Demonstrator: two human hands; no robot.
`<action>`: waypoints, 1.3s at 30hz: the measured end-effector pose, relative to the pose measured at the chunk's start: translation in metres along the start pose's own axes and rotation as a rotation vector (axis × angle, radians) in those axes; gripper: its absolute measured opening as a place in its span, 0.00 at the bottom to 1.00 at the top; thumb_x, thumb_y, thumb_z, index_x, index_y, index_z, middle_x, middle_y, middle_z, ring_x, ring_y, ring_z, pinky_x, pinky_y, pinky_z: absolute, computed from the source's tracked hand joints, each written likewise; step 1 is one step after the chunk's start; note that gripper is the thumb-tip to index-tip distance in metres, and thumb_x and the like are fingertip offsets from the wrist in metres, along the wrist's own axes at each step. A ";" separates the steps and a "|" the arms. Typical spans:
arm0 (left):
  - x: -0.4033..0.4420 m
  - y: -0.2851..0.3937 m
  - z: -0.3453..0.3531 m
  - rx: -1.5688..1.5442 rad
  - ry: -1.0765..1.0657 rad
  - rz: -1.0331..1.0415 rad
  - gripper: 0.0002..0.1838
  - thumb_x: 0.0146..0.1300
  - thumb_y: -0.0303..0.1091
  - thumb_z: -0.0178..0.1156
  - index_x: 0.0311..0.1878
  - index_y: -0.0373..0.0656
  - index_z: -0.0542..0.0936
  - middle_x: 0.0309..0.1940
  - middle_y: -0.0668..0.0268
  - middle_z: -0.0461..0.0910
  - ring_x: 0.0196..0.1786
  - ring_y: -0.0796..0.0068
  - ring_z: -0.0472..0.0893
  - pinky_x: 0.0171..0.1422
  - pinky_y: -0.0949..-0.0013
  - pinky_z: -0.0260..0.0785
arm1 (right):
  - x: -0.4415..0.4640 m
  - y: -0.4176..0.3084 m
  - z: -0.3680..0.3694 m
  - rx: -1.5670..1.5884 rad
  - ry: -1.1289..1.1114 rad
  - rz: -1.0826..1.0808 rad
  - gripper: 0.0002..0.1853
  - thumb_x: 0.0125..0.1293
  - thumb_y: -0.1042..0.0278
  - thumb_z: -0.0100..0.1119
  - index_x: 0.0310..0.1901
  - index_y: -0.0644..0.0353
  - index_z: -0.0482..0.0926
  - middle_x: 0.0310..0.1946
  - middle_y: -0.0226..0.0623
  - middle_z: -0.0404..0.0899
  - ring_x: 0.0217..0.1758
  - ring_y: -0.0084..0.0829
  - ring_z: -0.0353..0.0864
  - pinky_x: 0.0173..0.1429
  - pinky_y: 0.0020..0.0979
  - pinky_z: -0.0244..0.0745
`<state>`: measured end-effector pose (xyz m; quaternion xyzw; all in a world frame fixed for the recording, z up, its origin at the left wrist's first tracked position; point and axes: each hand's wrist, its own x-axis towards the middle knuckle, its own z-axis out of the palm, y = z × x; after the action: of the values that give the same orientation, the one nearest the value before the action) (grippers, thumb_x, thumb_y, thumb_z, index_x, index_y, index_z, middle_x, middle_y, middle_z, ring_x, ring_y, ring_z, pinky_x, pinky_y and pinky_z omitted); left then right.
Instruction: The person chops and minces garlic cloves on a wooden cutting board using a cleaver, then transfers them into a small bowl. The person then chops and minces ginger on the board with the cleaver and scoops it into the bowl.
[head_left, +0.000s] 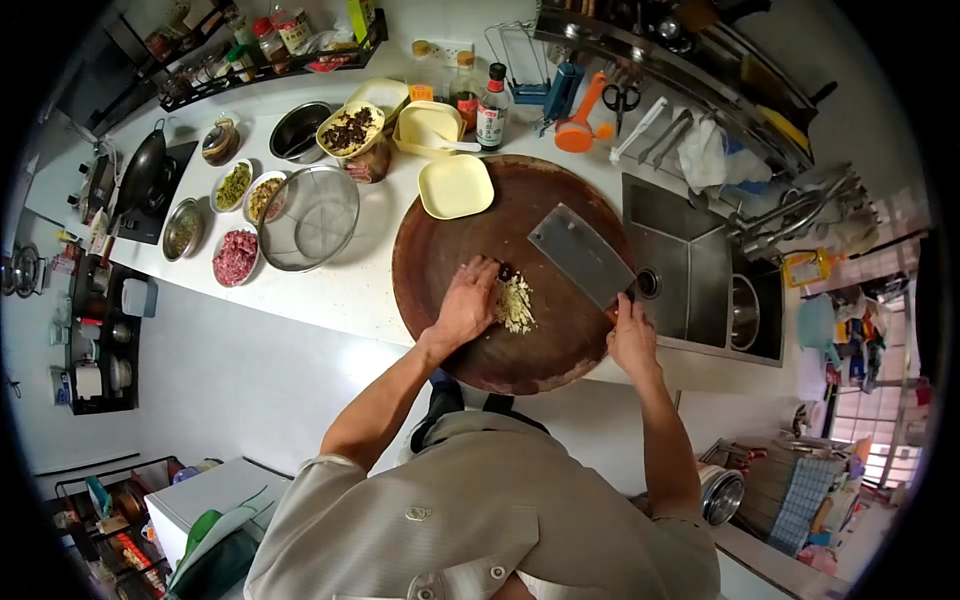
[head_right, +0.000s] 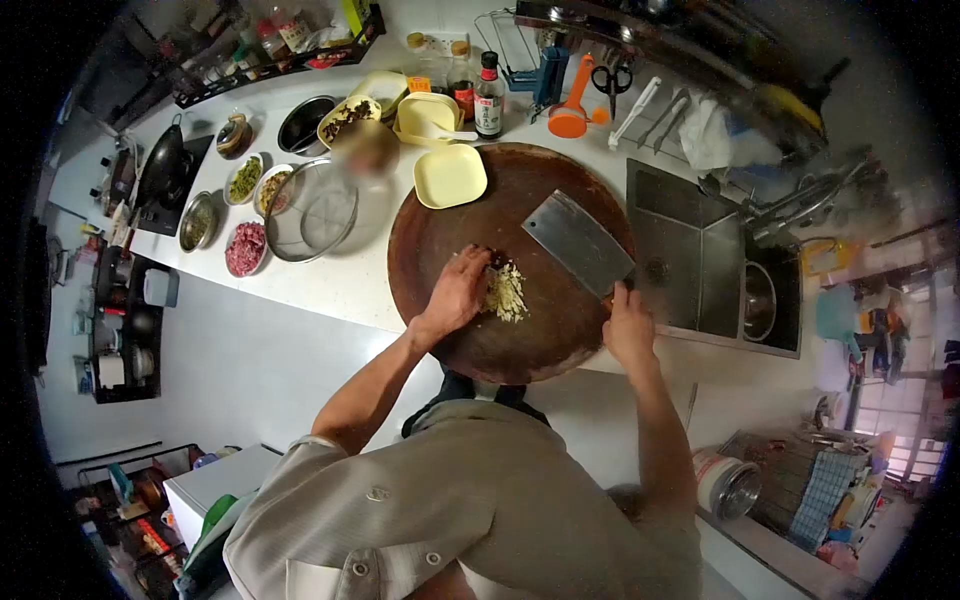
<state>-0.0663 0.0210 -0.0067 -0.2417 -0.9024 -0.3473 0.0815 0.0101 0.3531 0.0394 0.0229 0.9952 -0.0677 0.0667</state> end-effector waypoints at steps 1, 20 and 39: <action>-0.002 0.009 -0.002 0.011 0.002 0.000 0.24 0.69 0.30 0.60 0.67 0.32 0.74 0.66 0.45 0.76 0.71 0.42 0.73 0.76 0.45 0.64 | -0.001 0.003 0.000 0.008 0.005 -0.007 0.40 0.61 0.73 0.67 0.74 0.61 0.60 0.55 0.55 0.73 0.55 0.57 0.82 0.56 0.53 0.80; -0.083 0.037 -0.002 -0.367 0.400 -0.525 0.12 0.75 0.32 0.62 0.51 0.32 0.84 0.41 0.59 0.85 0.47 0.71 0.83 0.55 0.68 0.74 | -0.072 -0.033 -0.024 0.187 0.027 -0.402 0.19 0.70 0.69 0.60 0.60 0.64 0.74 0.50 0.54 0.79 0.39 0.60 0.86 0.42 0.52 0.84; 0.013 -0.034 -0.007 -1.000 -0.031 -0.385 0.23 0.83 0.44 0.51 0.67 0.35 0.78 0.63 0.59 0.80 0.69 0.67 0.75 0.78 0.63 0.63 | -0.197 -0.088 0.054 1.795 0.004 0.790 0.10 0.77 0.61 0.59 0.40 0.58 0.76 0.21 0.27 0.72 0.17 0.21 0.71 0.19 0.27 0.63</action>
<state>-0.0943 -0.0003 -0.0177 -0.0862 -0.6560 -0.7398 -0.1222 0.2069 0.2509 0.0252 0.3966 0.4948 -0.7721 0.0408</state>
